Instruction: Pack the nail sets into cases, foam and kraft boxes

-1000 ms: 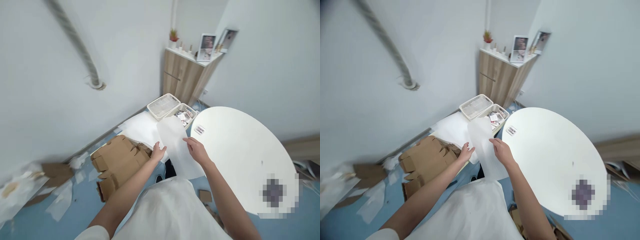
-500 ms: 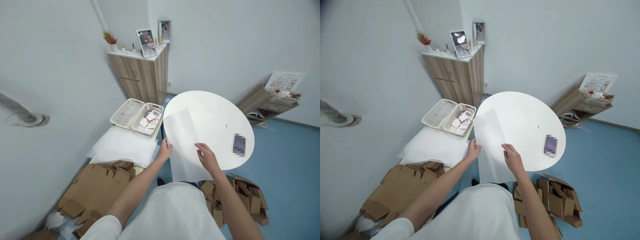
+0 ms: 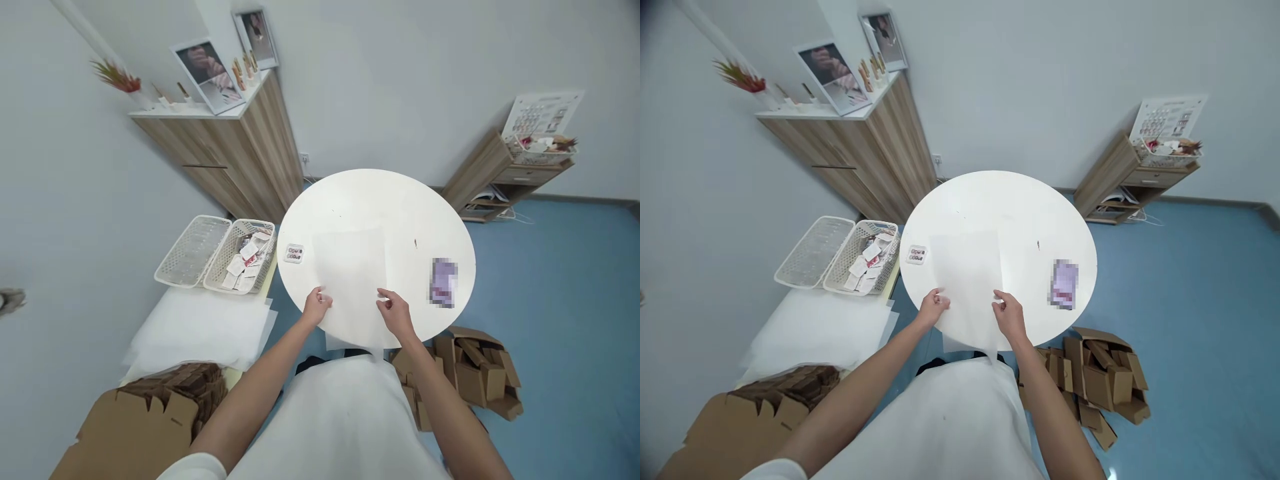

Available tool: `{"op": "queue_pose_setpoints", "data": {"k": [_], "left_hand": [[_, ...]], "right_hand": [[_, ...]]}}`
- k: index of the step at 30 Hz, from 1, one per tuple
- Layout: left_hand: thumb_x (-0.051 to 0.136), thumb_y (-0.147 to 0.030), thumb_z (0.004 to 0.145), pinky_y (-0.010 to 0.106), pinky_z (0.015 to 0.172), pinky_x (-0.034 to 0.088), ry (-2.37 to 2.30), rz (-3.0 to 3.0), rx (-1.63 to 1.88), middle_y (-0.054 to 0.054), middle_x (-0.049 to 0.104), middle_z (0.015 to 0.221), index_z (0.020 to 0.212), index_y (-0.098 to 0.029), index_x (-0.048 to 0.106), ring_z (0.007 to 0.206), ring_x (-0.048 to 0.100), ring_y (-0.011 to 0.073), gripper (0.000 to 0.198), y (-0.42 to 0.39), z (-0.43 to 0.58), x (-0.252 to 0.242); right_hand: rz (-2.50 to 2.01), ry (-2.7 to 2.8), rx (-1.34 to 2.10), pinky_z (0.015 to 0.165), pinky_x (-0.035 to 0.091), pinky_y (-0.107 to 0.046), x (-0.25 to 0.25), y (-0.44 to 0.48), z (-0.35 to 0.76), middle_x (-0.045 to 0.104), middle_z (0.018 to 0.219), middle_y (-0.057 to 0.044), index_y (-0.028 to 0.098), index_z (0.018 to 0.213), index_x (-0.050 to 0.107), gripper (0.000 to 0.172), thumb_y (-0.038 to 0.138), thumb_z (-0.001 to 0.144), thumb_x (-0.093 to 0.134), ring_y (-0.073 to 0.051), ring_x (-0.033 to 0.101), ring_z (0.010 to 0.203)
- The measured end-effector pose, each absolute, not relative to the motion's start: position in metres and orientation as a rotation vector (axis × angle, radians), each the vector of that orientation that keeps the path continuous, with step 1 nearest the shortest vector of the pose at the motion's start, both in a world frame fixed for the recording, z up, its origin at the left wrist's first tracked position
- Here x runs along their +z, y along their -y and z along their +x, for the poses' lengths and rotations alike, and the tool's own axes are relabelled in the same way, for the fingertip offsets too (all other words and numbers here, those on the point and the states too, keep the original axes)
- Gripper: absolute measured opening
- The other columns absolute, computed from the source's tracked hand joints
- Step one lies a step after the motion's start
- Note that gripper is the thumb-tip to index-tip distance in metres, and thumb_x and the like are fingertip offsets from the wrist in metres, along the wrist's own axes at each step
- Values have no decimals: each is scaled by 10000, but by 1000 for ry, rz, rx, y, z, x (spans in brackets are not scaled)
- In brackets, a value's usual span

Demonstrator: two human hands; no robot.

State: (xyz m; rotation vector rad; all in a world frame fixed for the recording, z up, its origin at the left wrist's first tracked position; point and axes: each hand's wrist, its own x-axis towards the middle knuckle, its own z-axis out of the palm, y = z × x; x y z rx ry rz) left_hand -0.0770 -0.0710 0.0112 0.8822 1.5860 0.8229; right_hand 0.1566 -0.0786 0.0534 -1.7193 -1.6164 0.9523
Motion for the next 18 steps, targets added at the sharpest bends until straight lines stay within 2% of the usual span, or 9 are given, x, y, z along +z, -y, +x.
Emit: {"op": "queue_pose_setpoints", "data": {"k": [5, 8, 11, 13, 15, 18], "left_hand": [[618, -250, 681, 277, 703, 441, -1772, 998, 720, 31, 589, 817, 1178, -152, 439, 672, 576, 120, 538, 52, -64, -2], [600, -252, 693, 293, 739, 435, -1846, 1070, 649, 30, 579, 820, 1183, -156, 440, 714, 570, 137, 525, 43, -57, -1], [588, -245, 699, 298, 764, 429, -1910, 1101, 585, 28, 566, 813, 1183, -154, 442, 749, 563, 151, 514, 37, -52, -1], [576, -247, 709, 296, 773, 426, -1922, 1119, 554, 26, 559, 807, 1194, -154, 431, 763, 559, 155, 514, 32, -49, -1], [559, -254, 725, 297, 778, 426, -1915, 1137, 527, 30, 557, 816, 1219, -157, 404, 783, 556, 159, 527, 28, -46, -1], [549, -262, 738, 333, 834, 407, -1943, 1204, 511, 76, 550, 972, 1299, -158, 285, 920, 535, 193, 629, 25, -41, 1]], "right_hand": [[-1842, 1526, 1080, 571, 488, -298, 27, 70, 183, 616, 920, -47, 185, 1137, 527, 420, 278, 738, 436, -119, 528, 570], [-1844, 1586, 1084, 658, 498, -320, 12, 65, 190, 587, 1012, -55, 201, 1189, 481, 457, 255, 737, 432, -143, 559, 691], [-1879, 1698, 1051, 787, 472, -355, 2, 61, 190, 541, 1103, -69, 209, 1265, 396, 515, 229, 751, 415, -184, 550, 889], [-1916, 1786, 990, 867, 428, -383, -2, 60, 187, 482, 1193, -88, 204, 1311, 328, 562, 217, 756, 417, -221, 483, 1054], [-1971, 1858, 879, 931, 368, -425, -2, 62, 184, 368, 1316, -104, 202, 1344, 260, 614, 216, 755, 433, -264, 361, 1193], [-2026, 1982, 723, 971, 292, -481, 1, 69, 177, 182, 1434, -104, 206, 1371, 170, 659, 217, 768, 435, -301, 210, 1285]]}}
